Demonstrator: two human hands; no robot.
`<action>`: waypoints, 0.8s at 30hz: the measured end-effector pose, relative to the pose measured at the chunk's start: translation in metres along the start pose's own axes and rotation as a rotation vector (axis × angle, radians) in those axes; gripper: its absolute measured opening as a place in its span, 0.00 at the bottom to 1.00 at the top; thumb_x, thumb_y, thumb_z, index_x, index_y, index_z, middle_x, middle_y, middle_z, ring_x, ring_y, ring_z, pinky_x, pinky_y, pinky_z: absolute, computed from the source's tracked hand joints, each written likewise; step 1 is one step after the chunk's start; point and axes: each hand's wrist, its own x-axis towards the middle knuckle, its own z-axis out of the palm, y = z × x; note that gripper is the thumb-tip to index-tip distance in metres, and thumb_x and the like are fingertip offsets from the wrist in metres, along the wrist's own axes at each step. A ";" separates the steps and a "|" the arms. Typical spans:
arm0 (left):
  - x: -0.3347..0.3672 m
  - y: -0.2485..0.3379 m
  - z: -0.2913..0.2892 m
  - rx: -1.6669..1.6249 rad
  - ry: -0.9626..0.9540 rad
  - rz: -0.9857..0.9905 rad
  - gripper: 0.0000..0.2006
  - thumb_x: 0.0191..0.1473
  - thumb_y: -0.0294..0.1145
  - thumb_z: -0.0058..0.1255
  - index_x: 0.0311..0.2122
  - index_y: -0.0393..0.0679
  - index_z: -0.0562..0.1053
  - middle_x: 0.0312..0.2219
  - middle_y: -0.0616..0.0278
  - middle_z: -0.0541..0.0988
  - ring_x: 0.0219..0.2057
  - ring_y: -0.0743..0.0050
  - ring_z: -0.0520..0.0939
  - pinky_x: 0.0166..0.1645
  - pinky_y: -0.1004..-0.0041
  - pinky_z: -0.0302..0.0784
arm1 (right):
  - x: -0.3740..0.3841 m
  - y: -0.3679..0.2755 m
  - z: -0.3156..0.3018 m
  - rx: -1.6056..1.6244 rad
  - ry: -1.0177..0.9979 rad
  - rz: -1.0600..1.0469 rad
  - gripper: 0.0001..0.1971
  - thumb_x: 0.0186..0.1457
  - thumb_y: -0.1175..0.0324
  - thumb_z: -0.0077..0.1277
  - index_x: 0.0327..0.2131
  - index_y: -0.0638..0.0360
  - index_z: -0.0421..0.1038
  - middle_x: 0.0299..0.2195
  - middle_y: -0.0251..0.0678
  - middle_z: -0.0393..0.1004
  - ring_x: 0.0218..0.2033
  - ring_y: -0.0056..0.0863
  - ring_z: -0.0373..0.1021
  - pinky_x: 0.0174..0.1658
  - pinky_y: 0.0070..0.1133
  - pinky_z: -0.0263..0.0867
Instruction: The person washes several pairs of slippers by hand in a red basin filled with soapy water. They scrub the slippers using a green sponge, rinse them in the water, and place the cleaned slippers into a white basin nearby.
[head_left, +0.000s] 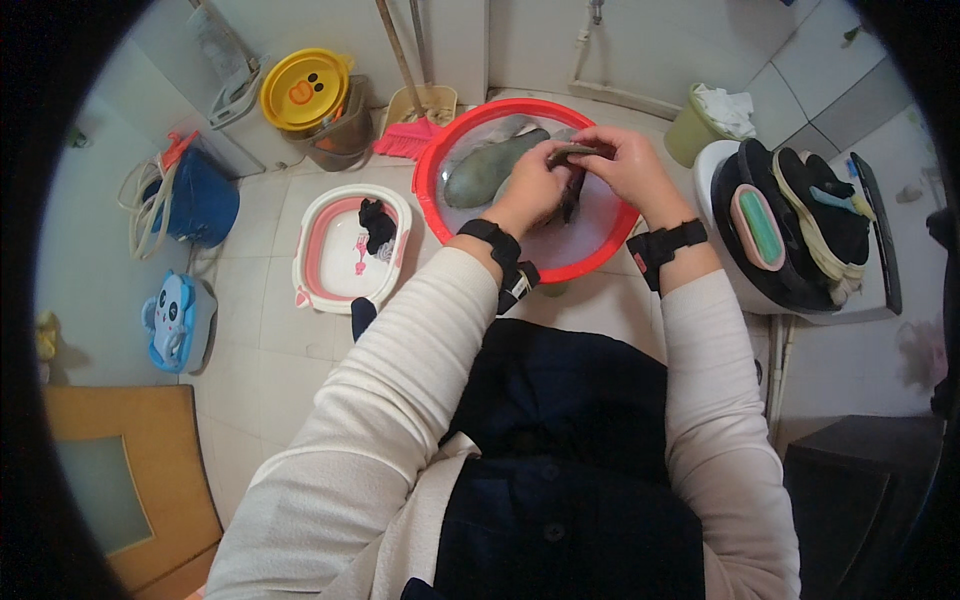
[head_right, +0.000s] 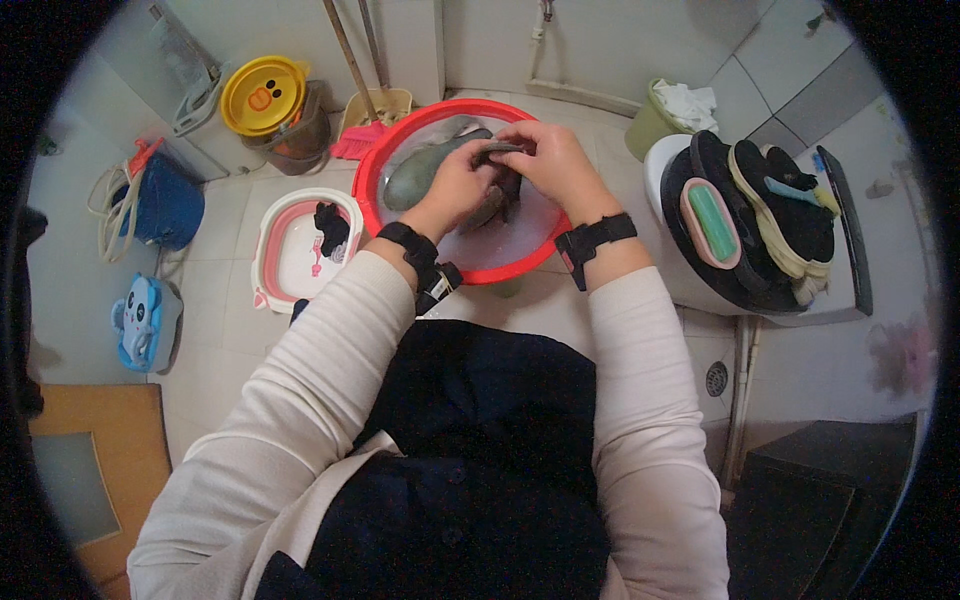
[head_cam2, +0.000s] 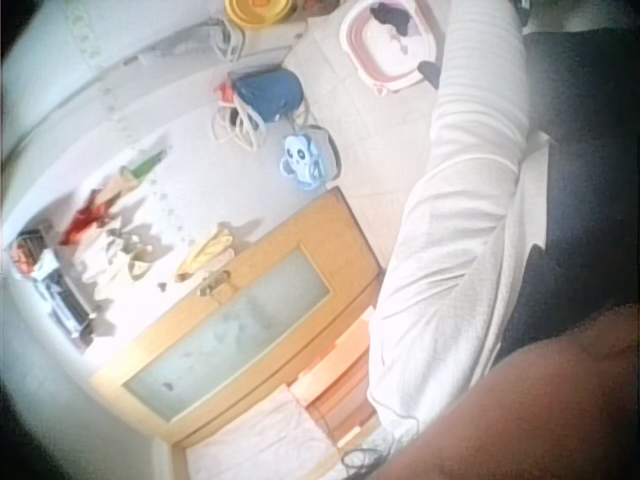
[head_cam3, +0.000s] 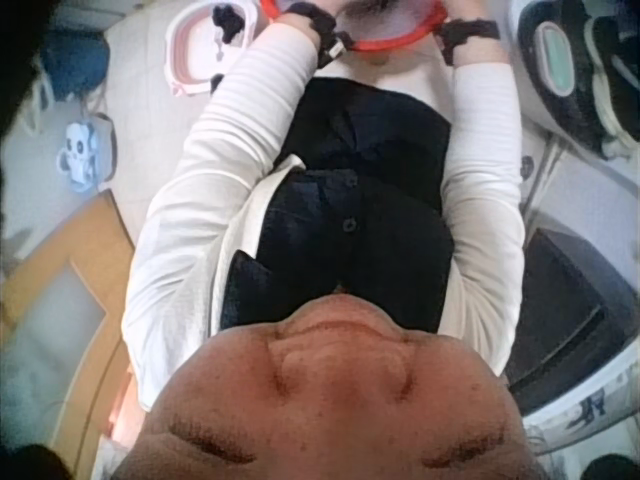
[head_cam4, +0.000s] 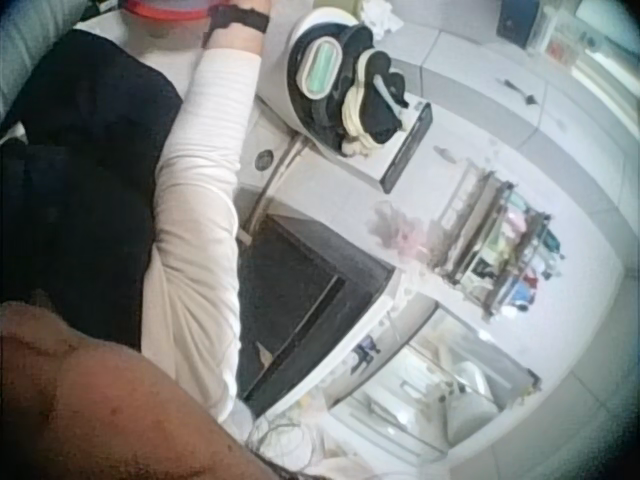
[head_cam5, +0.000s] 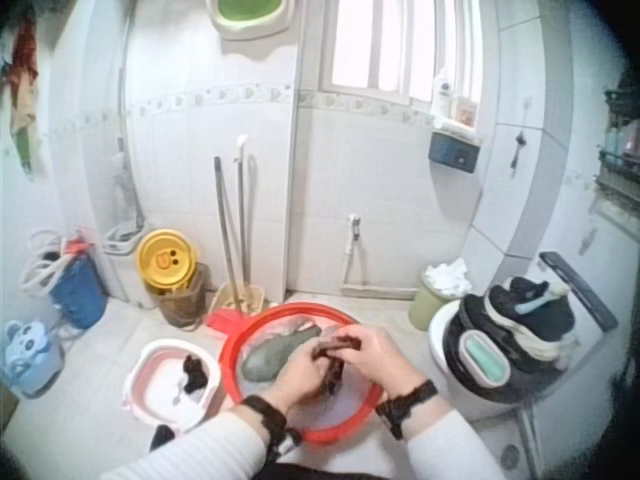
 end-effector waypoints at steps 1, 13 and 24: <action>0.000 0.002 -0.003 -0.108 0.011 -0.132 0.12 0.57 0.29 0.46 0.46 0.39 0.70 0.34 0.60 0.77 0.31 0.72 0.78 0.33 0.73 0.75 | 0.000 0.002 0.002 0.016 0.018 0.011 0.16 0.44 0.74 0.59 0.40 0.64 0.74 0.31 0.41 0.77 0.30 0.27 0.72 0.37 0.22 0.68; 0.008 0.017 -0.030 -0.631 0.253 -0.494 0.16 0.60 0.45 0.43 0.42 0.42 0.69 0.32 0.58 0.77 0.30 0.65 0.80 0.32 0.63 0.77 | -0.022 0.055 0.006 -0.141 -0.075 0.275 0.11 0.44 0.75 0.58 0.35 0.65 0.73 0.28 0.41 0.75 0.32 0.30 0.72 0.39 0.24 0.67; -0.004 0.012 -0.027 -0.344 -0.127 -0.501 0.19 0.56 0.46 0.49 0.48 0.46 0.69 0.37 0.63 0.77 0.42 0.68 0.77 0.41 0.60 0.75 | -0.017 0.029 0.022 -0.316 0.193 -0.361 0.13 0.41 0.84 0.49 0.33 0.60 0.66 0.48 0.40 0.67 0.49 0.32 0.66 0.53 0.22 0.60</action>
